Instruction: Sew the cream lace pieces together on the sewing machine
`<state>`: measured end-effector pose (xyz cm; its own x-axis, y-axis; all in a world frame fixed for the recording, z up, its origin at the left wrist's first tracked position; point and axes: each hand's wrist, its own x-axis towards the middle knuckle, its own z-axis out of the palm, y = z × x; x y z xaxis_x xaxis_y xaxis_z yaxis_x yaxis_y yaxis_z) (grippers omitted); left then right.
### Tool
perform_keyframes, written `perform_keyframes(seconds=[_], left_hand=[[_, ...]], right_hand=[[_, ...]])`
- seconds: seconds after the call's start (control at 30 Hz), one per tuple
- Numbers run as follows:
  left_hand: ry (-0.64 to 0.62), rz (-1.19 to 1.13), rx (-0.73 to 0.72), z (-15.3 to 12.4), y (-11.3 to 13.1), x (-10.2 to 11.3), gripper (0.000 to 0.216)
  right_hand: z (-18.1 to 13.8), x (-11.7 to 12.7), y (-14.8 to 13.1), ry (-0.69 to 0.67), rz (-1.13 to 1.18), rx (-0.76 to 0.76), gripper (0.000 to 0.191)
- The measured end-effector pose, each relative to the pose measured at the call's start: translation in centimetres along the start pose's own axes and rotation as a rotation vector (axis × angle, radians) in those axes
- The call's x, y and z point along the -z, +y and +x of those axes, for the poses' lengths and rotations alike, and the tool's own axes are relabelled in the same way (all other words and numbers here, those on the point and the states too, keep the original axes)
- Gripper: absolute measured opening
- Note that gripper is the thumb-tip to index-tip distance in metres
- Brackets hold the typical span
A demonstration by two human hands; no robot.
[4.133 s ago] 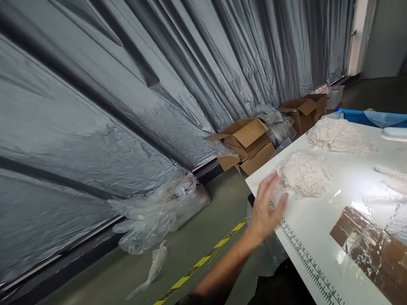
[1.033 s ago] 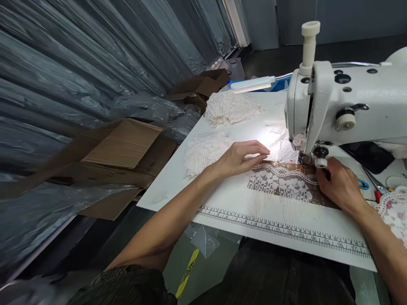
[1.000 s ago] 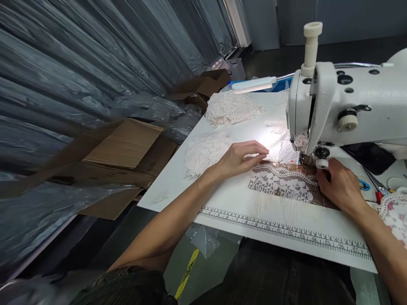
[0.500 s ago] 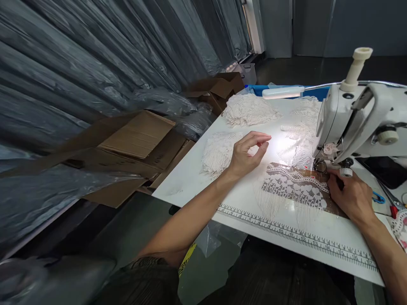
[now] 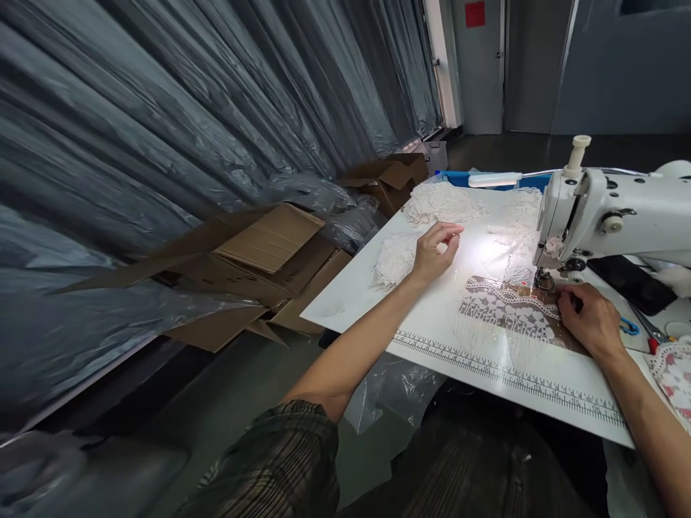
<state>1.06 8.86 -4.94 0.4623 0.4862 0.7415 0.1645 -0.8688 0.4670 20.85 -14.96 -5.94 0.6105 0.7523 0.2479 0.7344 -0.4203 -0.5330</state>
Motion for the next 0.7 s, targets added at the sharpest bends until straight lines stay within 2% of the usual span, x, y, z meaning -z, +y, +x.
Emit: perform_keyframes(seconds=[0.1,0.27,0.37,0.43,0.6,0.7], left_hand=[[0.027,0.009,0.029,0.2,0.0,0.2,0.018],[0.065,-0.034,-0.043,0.3,-0.1,0.3,0.018],[0.025,-0.065,-0.075,0.0,-0.1,0.1,0.018],[-0.102,-0.059,-0.090,-0.5,0.1,-0.2,0.020],[-0.610,0.145,-0.227,-1.8,1.2,-0.6,0.039],[-0.743,0.243,-0.221,-1.7,2.0,-0.1,0.034]], right_hand=[[0.0,0.0,0.0,0.015,0.012,0.005,0.042],[0.1,-0.2,0.0,0.041,0.021,0.038,0.045],[0.2,-0.6,0.1,0.082,0.035,0.032,0.048],[0.2,-0.7,0.2,0.086,0.038,0.022,0.049],[0.2,-0.7,0.6,0.050,0.056,0.031,0.046],[0.2,-0.8,1.2,0.040,0.054,0.075,0.043]])
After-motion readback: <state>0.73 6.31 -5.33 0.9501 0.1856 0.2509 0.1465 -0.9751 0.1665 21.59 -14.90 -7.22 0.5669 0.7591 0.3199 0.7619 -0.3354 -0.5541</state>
